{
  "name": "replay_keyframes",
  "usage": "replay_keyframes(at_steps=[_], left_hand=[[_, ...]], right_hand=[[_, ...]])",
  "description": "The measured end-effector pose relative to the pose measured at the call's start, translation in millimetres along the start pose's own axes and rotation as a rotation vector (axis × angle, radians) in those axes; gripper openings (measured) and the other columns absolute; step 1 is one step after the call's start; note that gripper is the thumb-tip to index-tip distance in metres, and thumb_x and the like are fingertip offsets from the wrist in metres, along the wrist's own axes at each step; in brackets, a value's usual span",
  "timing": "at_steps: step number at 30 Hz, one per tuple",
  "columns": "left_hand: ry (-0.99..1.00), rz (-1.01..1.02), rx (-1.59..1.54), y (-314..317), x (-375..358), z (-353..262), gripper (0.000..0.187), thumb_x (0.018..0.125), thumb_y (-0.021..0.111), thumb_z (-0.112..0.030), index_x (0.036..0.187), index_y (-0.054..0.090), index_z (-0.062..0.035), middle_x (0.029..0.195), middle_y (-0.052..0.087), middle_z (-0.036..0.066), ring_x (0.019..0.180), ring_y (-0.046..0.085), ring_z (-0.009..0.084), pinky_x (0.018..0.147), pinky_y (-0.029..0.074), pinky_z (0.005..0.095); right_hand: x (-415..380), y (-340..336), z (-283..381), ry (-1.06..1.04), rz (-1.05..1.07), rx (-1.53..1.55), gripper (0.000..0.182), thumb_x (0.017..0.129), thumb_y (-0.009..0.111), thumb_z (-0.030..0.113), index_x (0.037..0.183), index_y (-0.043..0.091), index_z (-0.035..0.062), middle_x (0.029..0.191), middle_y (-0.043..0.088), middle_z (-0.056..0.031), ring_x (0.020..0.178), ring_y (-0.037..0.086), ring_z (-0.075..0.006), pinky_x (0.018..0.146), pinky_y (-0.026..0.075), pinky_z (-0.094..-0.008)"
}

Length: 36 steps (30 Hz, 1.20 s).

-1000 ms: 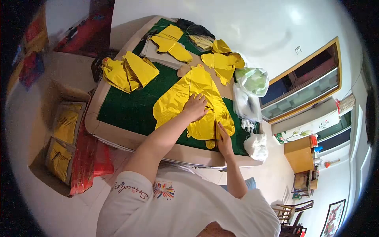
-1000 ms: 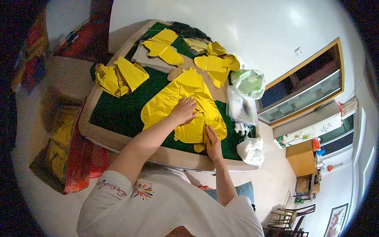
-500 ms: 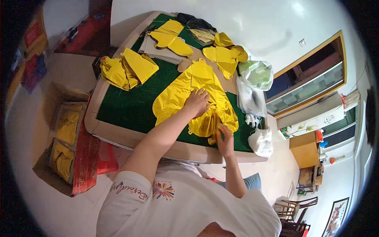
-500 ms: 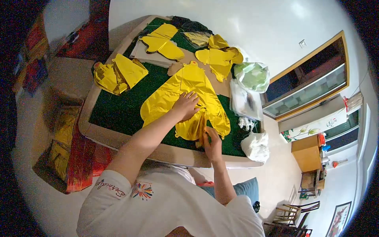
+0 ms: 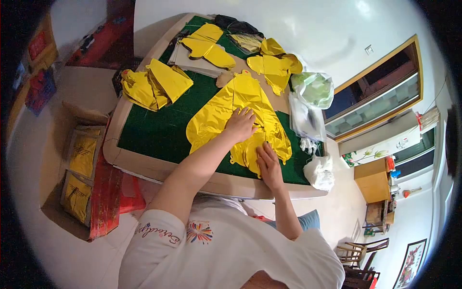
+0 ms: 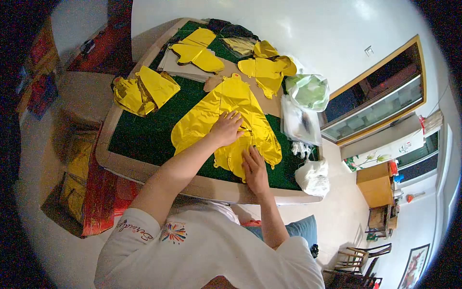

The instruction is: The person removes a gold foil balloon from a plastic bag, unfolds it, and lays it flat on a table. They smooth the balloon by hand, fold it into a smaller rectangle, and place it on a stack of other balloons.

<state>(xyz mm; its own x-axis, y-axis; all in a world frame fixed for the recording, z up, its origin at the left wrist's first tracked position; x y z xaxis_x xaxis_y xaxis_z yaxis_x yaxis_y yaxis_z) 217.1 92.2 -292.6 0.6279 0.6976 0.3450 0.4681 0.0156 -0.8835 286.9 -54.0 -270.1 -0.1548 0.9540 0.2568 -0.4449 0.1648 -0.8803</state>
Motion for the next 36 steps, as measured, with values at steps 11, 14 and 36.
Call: replay_keyframes(at_steps=[11,14,36], left_hand=[[-0.016,0.015,-0.008,-1,0,0,0.051,0.091,0.048,-0.039,0.127,0.045,-0.0028,0.135,0.041,0.016,0.130,0.033,0.0301,0.108,0.024,0.0473],[-0.015,0.031,0.006,-2,0,0,0.050,0.092,0.047,-0.038,0.127,0.045,-0.0032,0.136,0.041,0.015,0.130,0.033,0.0302,0.108,0.024,0.0473],[-0.058,0.101,-0.048,-7,3,-1,0.051,0.093,0.042,-0.043,0.126,0.048,-0.0037,0.139,0.039,0.014,0.132,0.032,0.0288,0.108,0.025,0.0469]], right_hand=[[10,3,9,-0.010,0.066,-0.139,0.037,0.090,0.052,0.016,0.126,0.051,0.0061,0.135,0.045,-0.0132,0.131,0.034,-0.0335,0.107,0.024,-0.0503],[13,1,12,-0.042,0.070,-0.201,0.036,0.089,0.053,0.016,0.125,0.053,0.0078,0.133,0.048,-0.0121,0.130,0.035,-0.0331,0.107,0.024,-0.0517],[26,11,22,-0.093,0.143,-0.055,0.038,0.086,0.050,0.008,0.125,0.053,0.0093,0.131,0.048,-0.0138,0.126,0.040,-0.0320,0.106,0.026,-0.0513]])
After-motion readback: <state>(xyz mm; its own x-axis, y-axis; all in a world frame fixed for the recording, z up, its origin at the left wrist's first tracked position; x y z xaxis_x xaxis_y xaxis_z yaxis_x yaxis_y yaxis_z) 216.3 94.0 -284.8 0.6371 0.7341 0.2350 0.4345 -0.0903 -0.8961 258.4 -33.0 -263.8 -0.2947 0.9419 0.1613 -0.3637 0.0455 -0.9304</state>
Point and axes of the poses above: each hand's wrist, its own x-axis towards the middle knuckle, its own y-axis out of the palm, z = x × y, the point moved 8 cm from there along x, towards the middle knuckle
